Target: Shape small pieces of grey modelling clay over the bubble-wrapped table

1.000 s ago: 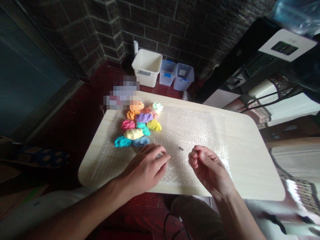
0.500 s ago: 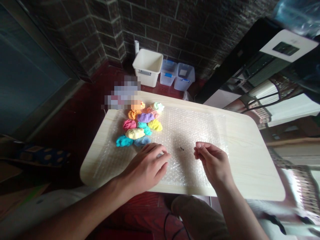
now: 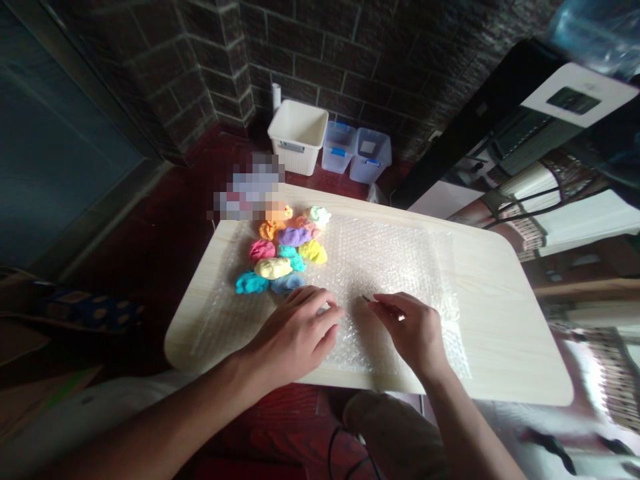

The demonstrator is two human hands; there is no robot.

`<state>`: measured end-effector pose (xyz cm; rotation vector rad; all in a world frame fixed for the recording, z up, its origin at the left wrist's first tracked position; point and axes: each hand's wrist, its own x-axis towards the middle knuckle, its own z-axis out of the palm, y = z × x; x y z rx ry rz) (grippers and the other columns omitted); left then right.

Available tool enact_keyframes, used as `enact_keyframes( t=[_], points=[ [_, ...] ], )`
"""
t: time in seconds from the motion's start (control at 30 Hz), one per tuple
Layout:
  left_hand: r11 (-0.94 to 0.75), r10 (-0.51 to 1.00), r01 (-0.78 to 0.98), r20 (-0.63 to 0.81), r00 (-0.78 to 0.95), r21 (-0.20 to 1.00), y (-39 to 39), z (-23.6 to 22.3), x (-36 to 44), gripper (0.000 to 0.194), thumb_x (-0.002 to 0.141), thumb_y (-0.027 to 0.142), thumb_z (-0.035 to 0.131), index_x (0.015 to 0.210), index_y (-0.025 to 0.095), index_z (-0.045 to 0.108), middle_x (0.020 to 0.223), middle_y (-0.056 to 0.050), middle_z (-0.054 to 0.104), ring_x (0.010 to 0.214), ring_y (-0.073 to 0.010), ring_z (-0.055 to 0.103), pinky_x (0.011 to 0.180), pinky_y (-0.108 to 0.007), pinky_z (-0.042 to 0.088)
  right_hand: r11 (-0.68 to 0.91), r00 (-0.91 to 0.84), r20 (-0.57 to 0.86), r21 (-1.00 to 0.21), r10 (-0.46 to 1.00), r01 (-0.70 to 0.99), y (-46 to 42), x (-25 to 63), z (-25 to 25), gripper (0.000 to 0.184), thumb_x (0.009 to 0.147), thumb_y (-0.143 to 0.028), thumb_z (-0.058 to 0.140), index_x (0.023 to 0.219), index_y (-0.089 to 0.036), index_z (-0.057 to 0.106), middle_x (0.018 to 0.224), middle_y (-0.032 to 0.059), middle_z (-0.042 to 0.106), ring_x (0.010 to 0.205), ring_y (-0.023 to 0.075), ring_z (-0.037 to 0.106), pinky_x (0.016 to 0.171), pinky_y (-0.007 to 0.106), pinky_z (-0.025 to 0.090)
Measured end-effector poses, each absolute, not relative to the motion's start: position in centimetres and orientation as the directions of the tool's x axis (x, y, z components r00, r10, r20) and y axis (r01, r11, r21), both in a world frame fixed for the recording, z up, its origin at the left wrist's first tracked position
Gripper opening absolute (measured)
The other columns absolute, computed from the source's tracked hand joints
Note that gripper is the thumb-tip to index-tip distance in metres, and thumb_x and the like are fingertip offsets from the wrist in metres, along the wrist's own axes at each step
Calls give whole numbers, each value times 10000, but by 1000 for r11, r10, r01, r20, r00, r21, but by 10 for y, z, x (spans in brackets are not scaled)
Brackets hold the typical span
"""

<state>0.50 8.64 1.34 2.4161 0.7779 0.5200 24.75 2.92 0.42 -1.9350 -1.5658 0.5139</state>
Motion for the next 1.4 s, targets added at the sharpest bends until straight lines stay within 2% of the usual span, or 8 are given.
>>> enact_keyframes(
  t=[0.1, 0.33, 0.57, 0.77, 0.93, 1.1, 1.2, 1.4],
  points=[
    [-685, 625, 415, 191, 757, 599, 86, 14, 5, 177, 981, 140, 537, 1061, 176, 691, 1099, -84, 641, 1053, -257, 585, 955, -439, 510, -90, 170, 80, -596, 982, 798, 29, 245, 4, 151, 921, -253, 717, 985, -187, 837, 795, 56, 774, 631, 199, 688, 619, 323, 519],
    [-673, 633, 407, 195, 749, 618, 87, 15, 6, 185, 978, 141, 543, 1077, 173, 696, 1095, -86, 644, 1054, -261, 595, 952, -441, 512, -7, 104, 138, -565, 985, 825, 31, 240, 2, 142, 948, -213, 675, 952, -195, 816, 785, 51, 741, 649, 195, 683, 622, 309, 526],
    [-519, 757, 307, 262, 598, 798, 86, 15, 7, 214, 988, 188, 599, 1191, 167, 664, 1115, -88, 697, 1053, -226, 656, 943, -379, 532, 174, -11, 259, -619, 966, 766, 23, 228, 21, 132, 960, -198, 694, 1029, -229, 803, 846, 59, 753, 669, 196, 672, 600, 319, 527],
    [-288, 811, 239, 103, 577, 927, 87, 19, 9, 216, 922, 336, 748, 1060, 170, 751, 923, -35, 780, 813, -161, 712, 720, -261, 532, 346, -130, 351, -669, 927, 658, 16, 214, 30, 272, 927, -113, 730, 1132, -271, 812, 879, 63, 770, 744, 211, 721, 635, 316, 577],
    [-154, 797, 208, -3, 605, 966, 87, 24, 11, 158, 903, 298, 751, 966, 161, 797, 839, -30, 798, 734, -152, 707, 653, -243, 512, 372, -143, 369, -683, 918, 629, 13, 212, 30, 421, 929, -81, 727, 1276, -316, 764, 909, 64, 767, 790, 222, 737, 668, 328, 599],
    [-18, 777, 103, -50, 628, 995, 86, 24, 12, 164, 915, 267, 718, 1000, 152, 800, 923, -62, 817, 824, -189, 751, 735, -269, 573, 346, -114, 347, -739, 931, 578, 9, 210, 34, 417, 931, -94, 728, 1261, -344, 775, 928, 64, 783, 797, 235, 749, 662, 344, 613],
    [86, 802, 25, -84, 592, 996, 87, 22, 12, 175, 903, 259, 732, 1026, 151, 793, 978, -82, 819, 899, -214, 770, 801, -296, 603, 250, 12, 298, -822, 954, 511, 9, 211, 33, 312, 930, -132, 743, 1154, -336, 819, 929, 63, 795, 791, 236, 745, 670, 356, 610],
    [176, 831, -80, -105, 546, 981, 91, 20, 13, 188, 883, 257, 764, 1043, 163, 792, 972, -84, 811, 926, -217, 772, 832, -311, 621, -13, 271, 26, -990, 962, 142, 17, 213, 25, 143, 872, -300, 831, 1006, -249, 843, 832, 75, 803, 709, 232, 741, 651, 375, 623]
  ],
)
